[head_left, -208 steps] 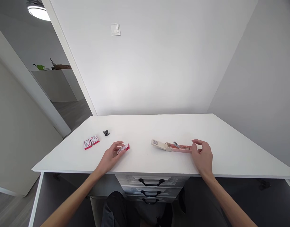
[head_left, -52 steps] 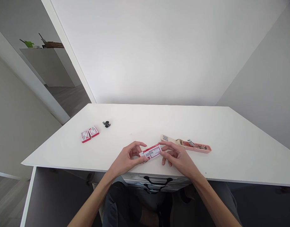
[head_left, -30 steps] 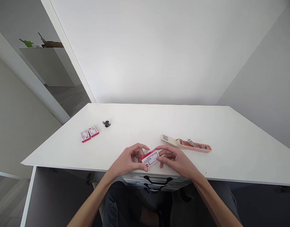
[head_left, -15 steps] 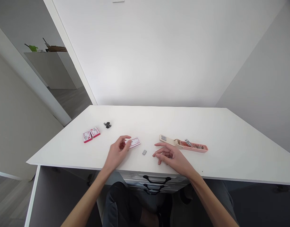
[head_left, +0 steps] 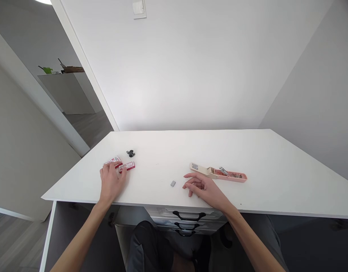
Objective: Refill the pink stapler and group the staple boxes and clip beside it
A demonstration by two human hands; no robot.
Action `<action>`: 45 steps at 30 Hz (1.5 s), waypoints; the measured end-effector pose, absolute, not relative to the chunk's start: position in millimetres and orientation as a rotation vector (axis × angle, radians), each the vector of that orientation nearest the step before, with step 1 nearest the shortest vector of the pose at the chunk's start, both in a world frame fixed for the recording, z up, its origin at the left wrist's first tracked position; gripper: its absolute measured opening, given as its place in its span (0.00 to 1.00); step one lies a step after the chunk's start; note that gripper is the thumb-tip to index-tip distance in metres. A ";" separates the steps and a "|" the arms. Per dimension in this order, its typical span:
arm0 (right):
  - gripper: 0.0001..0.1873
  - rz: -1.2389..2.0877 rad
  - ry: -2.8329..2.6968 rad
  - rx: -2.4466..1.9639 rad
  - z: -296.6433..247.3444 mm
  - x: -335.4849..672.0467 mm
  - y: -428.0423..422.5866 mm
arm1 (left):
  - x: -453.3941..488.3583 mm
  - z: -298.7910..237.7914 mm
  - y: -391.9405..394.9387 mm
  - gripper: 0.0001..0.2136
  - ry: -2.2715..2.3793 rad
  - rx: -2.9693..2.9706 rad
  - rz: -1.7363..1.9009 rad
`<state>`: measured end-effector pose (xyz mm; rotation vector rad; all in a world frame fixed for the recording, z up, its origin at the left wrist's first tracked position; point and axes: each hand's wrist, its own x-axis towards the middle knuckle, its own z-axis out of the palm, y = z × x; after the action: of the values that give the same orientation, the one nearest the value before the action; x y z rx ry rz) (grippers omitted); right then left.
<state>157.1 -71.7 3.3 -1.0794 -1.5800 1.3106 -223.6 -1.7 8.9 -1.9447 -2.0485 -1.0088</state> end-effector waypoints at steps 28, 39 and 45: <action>0.09 0.436 -1.890 -1.536 -11.2 105.4 -65.7 | -54.4 6.5 28.8 0.32 -0.999 -2.846 -0.817; 0.13 0.411 -2.023 -1.490 -10.8 107.8 -62.6 | -57.4 -3.1 32.2 0.35 -1.283 -2.657 -0.907; 0.10 0.403 -2.051 -1.414 -13.6 113.3 -58.4 | -57.9 1.0 27.6 0.36 -1.164 -2.746 -0.866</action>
<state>113.3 -58.4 -13.6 -1.4136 -2.0514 0.4033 -57.9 27.6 1.0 -2.7459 -1.1643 -0.8663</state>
